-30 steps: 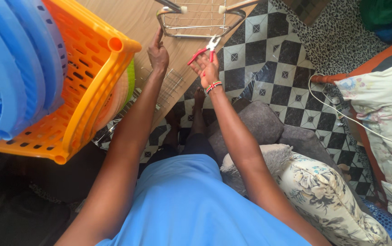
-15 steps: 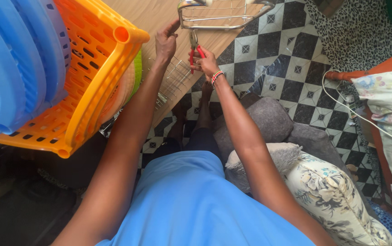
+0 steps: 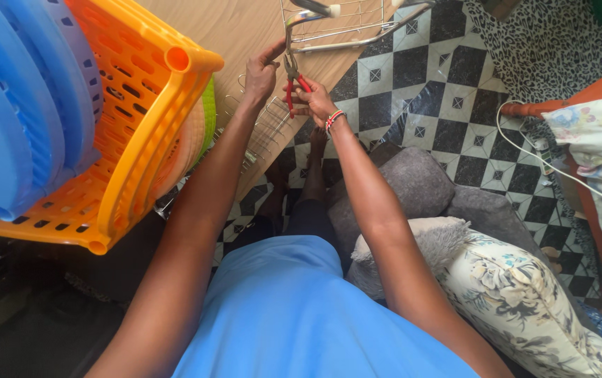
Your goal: The person assembles a wire dish rack on a wooden table. They use red-handled pliers to cut and bend wire components, then attach the wire mesh base and side frames to form the rack.
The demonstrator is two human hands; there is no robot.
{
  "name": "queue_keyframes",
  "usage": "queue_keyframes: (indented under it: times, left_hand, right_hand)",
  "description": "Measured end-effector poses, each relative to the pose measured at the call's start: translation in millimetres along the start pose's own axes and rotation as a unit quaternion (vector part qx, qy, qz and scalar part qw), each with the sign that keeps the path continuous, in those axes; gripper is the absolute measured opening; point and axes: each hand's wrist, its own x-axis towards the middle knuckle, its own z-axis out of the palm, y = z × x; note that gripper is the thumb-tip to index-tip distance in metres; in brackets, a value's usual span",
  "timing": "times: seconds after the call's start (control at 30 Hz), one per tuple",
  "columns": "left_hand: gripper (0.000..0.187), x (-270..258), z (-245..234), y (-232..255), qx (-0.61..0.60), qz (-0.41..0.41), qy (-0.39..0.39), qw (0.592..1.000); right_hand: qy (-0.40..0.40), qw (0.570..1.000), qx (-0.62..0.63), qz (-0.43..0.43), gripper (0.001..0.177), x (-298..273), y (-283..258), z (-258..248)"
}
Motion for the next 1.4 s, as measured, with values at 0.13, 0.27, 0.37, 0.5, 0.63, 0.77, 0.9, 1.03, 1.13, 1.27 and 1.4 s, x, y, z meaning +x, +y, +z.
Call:
queue_keyframes:
  times: [0.13,0.27,0.37,0.5,0.63,0.77,0.9,1.03,1.13,1.27,1.4]
  left_hand:
    - [0.065,2,-1,-2,0.023,0.002,-0.005,1.0]
    - [0.064,3,-3,-7,0.031,0.009,-0.005,0.999]
    - [0.063,2,-3,-11,0.028,0.01,-0.006,1.0]
    - [0.064,-3,-1,-15,0.032,0.019,-0.008,0.999]
    - [0.063,-1,1,-17,0.034,0.022,-0.002,0.999]
    - [0.065,-2,1,-29,0.033,0.028,0.004,0.999]
    - [0.066,4,3,-36,0.016,0.035,0.005,0.999]
    - [0.064,2,4,-31,0.011,0.02,0.019,1.0]
    - [0.065,-2,10,-25,0.019,0.022,0.031,0.999]
    - [0.062,-5,21,-31,0.028,0.021,0.085,0.996]
    - [0.044,15,29,-59,-0.17,-0.129,0.206,0.955]
  right_hand:
    - [-0.004,1.0,0.008,-0.023,0.039,3,6,-3]
    - [-0.019,0.999,0.028,-0.04,0.039,5,14,-7]
    - [-0.032,0.998,0.048,-0.039,0.04,9,16,-9]
    - [-0.039,0.997,0.053,-0.033,0.04,13,15,-9]
    - [-0.028,0.998,0.054,-0.027,0.04,14,15,-8]
    - [-0.025,0.999,0.026,-0.001,0.037,20,22,-9]
    - [0.024,0.997,-0.074,-0.015,0.037,35,28,-3]
    - [0.24,0.841,-0.46,-0.152,0.034,40,35,22]
    - [0.304,0.778,-0.532,-0.139,0.053,29,35,41]
    - [0.286,0.788,-0.525,-0.146,0.07,18,29,45]
    - [0.299,0.801,-0.48,-0.198,0.062,12,40,32]
